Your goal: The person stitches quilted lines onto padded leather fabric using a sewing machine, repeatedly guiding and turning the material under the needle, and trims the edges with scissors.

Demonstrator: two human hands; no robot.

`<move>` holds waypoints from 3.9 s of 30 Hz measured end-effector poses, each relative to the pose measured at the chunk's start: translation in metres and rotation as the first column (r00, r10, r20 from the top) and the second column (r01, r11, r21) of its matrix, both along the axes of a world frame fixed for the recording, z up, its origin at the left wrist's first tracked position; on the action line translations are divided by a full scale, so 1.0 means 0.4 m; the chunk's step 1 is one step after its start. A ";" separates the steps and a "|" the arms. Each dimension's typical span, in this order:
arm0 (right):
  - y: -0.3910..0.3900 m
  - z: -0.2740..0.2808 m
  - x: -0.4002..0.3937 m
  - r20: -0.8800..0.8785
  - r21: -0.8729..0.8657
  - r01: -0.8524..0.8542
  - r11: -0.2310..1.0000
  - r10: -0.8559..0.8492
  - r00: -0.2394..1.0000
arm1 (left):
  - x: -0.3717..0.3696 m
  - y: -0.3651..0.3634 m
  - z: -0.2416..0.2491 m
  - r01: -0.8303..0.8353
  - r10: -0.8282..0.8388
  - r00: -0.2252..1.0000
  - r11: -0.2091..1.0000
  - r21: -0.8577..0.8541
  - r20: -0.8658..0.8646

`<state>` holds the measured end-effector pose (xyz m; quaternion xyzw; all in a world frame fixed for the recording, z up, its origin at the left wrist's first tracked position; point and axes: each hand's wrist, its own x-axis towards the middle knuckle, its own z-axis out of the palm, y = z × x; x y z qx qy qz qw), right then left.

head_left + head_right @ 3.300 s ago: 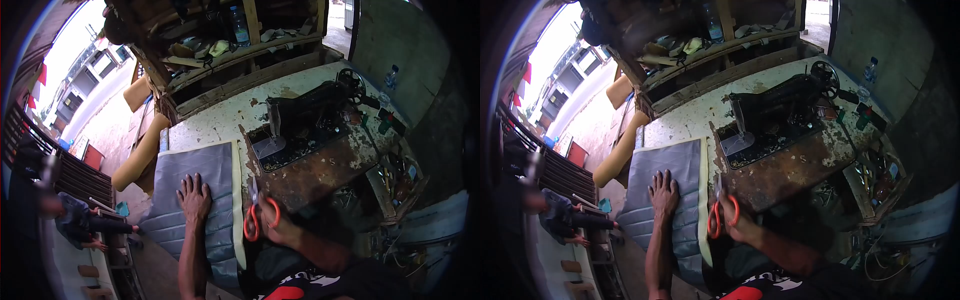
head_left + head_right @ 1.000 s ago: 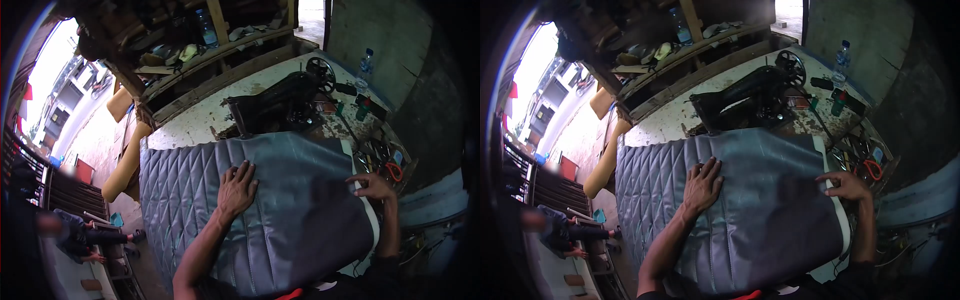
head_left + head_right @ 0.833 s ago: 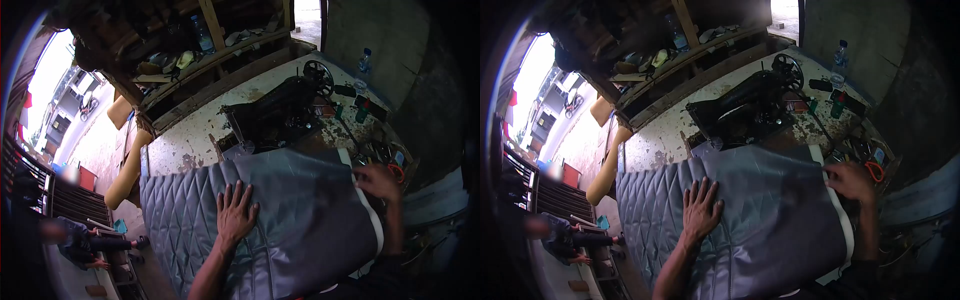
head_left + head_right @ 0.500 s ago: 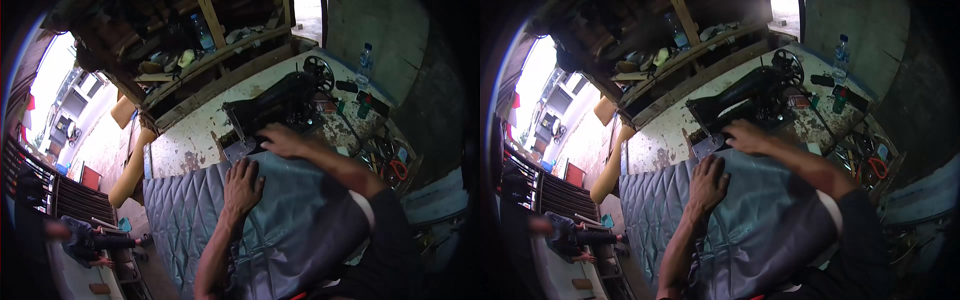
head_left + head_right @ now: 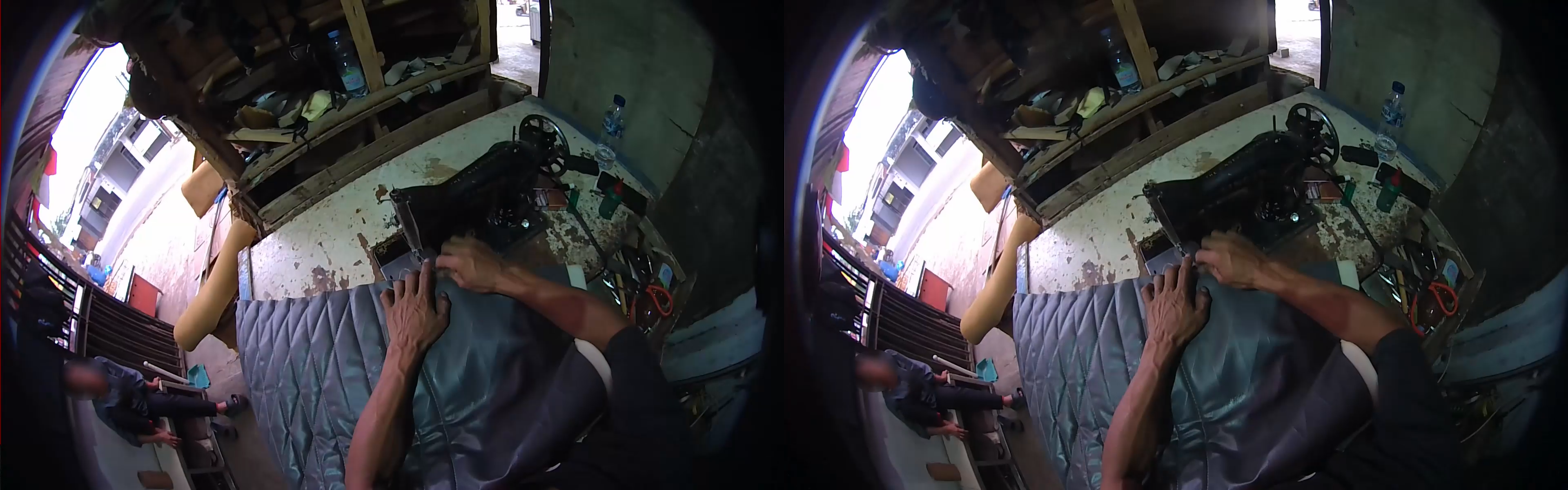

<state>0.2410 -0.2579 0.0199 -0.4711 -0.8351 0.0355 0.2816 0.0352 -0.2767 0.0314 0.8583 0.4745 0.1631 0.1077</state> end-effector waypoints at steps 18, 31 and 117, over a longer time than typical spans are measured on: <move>-0.323 0.051 -0.065 0.095 -0.221 0.284 0.933 -0.269 0.959 | -0.035 0.048 -0.033 0.061 -0.065 0.992 0.997 0.043 0.112; -0.212 0.013 0.138 0.327 -0.324 0.097 0.941 0.015 0.945 | -0.047 0.019 -0.041 0.004 -0.004 1.000 1.000 0.005 -0.004; -0.102 -0.029 -0.008 0.181 -0.196 0.258 0.946 -0.224 0.958 | -0.065 0.058 -0.023 -0.067 0.058 0.992 0.995 -0.074 -0.112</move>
